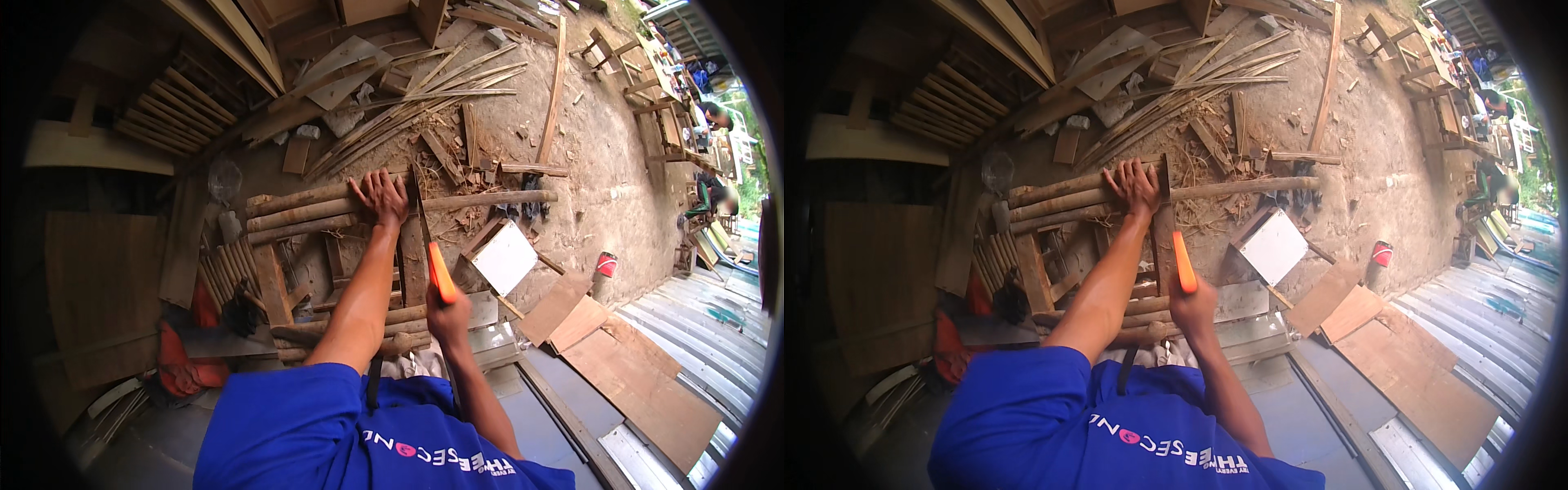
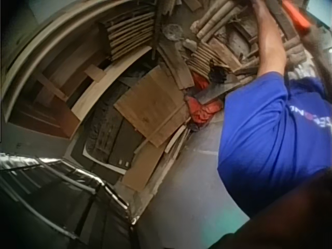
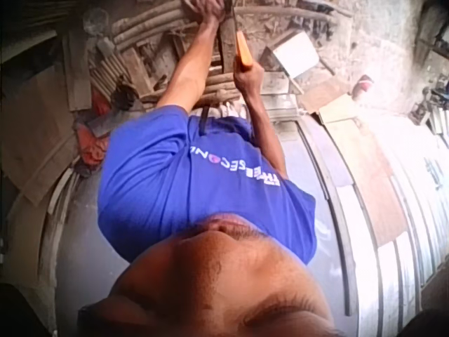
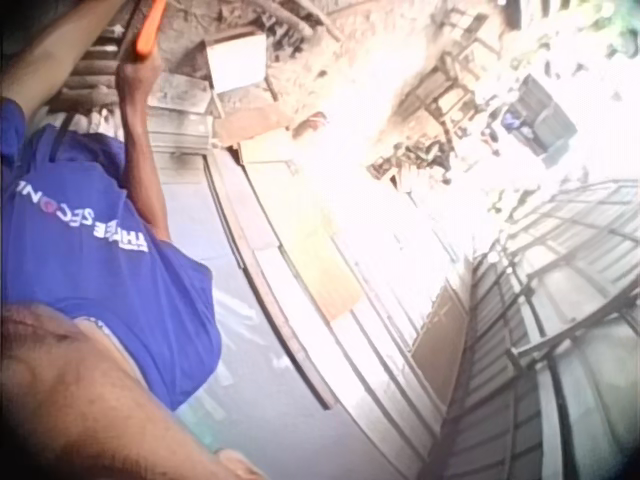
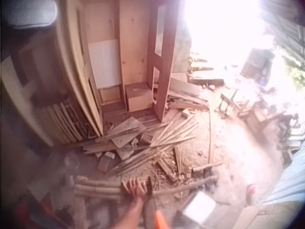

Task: The person assembles a bamboo frame by aligning cylindrical bamboo pieces and securing them with a hammer and nails. They then use a hand saw to cut a wooden plank and integrate it into the structure.

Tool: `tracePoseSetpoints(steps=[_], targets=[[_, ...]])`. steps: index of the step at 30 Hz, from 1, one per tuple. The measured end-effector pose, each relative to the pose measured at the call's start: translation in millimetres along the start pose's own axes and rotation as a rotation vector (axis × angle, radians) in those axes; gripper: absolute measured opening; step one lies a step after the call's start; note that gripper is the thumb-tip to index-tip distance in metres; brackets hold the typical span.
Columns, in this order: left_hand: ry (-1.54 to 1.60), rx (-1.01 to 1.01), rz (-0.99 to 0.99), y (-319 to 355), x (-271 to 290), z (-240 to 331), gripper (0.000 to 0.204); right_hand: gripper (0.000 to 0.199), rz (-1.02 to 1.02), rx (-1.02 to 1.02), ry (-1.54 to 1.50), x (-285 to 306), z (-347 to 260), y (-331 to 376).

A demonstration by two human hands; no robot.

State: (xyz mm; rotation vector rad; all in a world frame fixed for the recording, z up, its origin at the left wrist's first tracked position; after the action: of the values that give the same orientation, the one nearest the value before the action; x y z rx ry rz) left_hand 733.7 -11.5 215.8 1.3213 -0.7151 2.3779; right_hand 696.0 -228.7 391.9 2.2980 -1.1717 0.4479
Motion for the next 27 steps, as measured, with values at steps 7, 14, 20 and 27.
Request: tracePoseSetpoints(steps=[7,14,20,27], targets=[[0.032,-0.013,0.002,-3,4,3,0.036,0.019,0.048,0.022,0.029,2,2,16],[0.012,0.014,-0.015,-3,3,2,0.033,0.017,-0.013,0.018,0.084,6,-2,24],[-0.02,-0.033,0.003,-5,8,5,0.033,0.022,0.038,0.047,-0.082,-20,-4,-34],[0.007,0.017,-0.042,-2,4,2,0.035,0.011,-0.083,-0.157,-0.125,34,0,79]])
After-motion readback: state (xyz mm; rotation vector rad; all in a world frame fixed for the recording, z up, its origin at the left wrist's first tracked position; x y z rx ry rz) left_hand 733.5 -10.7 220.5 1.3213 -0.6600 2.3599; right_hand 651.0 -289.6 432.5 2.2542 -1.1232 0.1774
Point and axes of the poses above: each hand's wrist, its own y-axis away from the middle knuckle, its own x-axis out of the back of the hand, z = x × y, the point moved 3 cm from there along -y, towards the middle knuckle, and after that the axes turned 2 degrees about -z, right-handed, at the moved point
